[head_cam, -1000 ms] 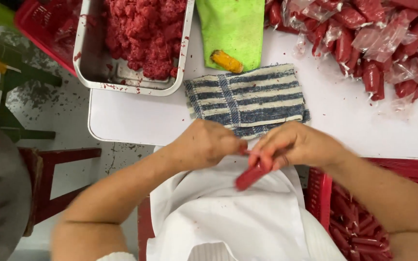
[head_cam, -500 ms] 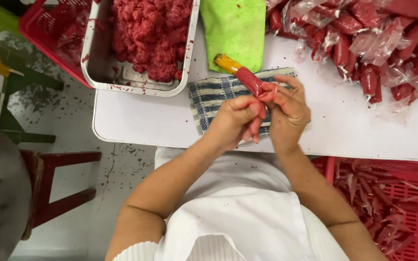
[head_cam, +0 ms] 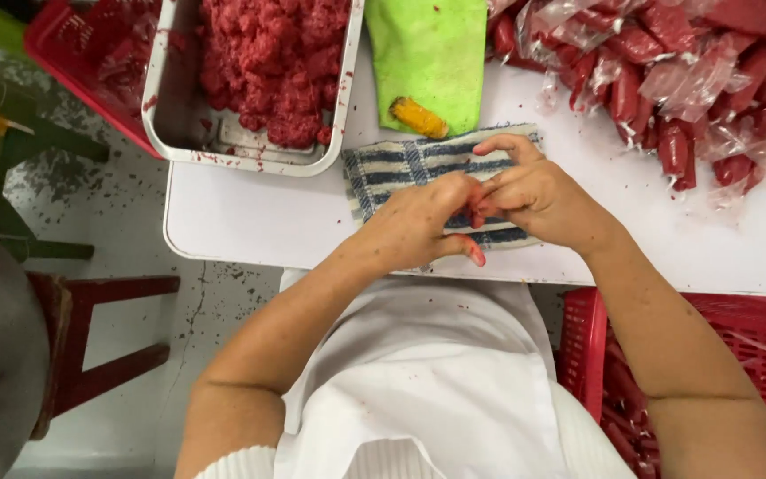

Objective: Manually tying and separating individual sausage links from plastic casings on a production table.

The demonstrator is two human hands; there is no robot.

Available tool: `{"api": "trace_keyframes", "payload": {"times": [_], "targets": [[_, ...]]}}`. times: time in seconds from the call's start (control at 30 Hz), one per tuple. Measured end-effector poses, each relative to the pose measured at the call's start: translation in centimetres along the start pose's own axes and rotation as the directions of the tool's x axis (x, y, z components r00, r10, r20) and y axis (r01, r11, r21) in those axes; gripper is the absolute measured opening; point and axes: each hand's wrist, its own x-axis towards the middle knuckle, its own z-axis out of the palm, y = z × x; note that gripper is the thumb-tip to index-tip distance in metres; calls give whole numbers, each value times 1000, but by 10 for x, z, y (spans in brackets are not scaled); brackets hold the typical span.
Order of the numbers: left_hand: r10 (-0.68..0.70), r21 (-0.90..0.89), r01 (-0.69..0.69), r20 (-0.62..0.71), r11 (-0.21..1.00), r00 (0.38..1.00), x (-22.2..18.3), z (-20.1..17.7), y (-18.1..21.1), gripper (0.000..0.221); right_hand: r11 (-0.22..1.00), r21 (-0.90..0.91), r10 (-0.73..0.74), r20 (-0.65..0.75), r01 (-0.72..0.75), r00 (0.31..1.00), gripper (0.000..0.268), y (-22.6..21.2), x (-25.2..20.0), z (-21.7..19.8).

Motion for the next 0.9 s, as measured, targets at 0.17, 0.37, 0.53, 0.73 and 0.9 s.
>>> {"api": "trace_keyframes", "payload": {"times": [0.17,0.37,0.53,0.73,0.9], "targets": [[346,249,-316,-87,916,934,9,21,-35,32,979,192,64,53,-73,997,6,-6,3,-6],[346,233,-314,-111,920,931,10,23,-33,44,976,205,65,58,-76,996,8,-13,3,-3],[360,330,-278,-222,902,906,7,37,-51,35,939,342,86,-114,-42,990,11,2,-5,24],[386,502,-165,-376,849,842,-11,78,-73,36,844,523,245,-573,118,782,5,25,-15,91],[-265,-235,161,-529,959,806,-11,72,-42,37,832,551,385,-658,64,647,36,33,-16,111]]}}
